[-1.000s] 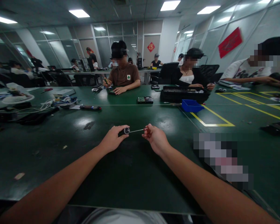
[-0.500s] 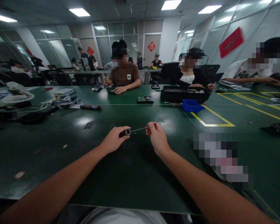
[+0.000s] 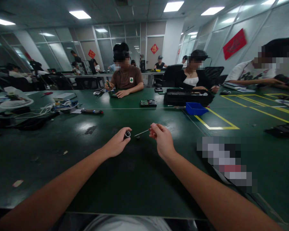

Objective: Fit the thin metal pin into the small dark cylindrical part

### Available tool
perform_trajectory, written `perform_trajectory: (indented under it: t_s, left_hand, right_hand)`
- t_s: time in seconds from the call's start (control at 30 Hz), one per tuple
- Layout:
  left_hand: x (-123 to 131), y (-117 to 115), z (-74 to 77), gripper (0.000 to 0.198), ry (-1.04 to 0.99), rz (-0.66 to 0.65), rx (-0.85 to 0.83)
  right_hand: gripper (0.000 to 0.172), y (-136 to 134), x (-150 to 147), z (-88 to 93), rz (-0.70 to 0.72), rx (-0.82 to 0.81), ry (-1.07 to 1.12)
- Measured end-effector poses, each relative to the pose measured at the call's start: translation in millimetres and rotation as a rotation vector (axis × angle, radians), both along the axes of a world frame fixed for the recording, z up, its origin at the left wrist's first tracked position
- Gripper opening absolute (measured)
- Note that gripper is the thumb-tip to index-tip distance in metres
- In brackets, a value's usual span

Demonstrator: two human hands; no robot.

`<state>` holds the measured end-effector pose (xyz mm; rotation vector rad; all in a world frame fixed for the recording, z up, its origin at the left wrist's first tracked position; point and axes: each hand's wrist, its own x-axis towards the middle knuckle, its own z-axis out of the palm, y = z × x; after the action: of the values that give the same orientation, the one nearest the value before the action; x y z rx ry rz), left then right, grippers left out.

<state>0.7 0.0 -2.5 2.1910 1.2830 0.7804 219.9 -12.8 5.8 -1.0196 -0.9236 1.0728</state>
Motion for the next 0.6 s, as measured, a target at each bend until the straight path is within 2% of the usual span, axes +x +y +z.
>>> perform_trajectory:
  t_s: [0.13, 0.3, 0.5, 0.6]
  left_hand:
    - [8.2, 0.1, 6.4, 0.034, 0.104, 0.01, -0.008]
    - [17.8, 7.1, 9.1, 0.019, 0.239, -0.061, 0.043]
    - [33.4, 18.9, 2.0, 0.028, 0.399, -0.031, 0.075]
    - [40.9, 25.7, -2.4, 0.027, 0.467, -0.044, 0.119]
  right_hand:
    - [0.029, 0.7, 0.5, -0.1, 0.009, -0.004, 0.016]
    - [0.03, 1.4, 1.2, -1.8, 0.013, 0.022, -0.023]
    - [0.029, 1.8, 1.3, -1.0, 0.012, 0.013, 0.015]
    - [0.028, 1.0, 1.1, -0.1, 0.021, 0.0, 0.046]
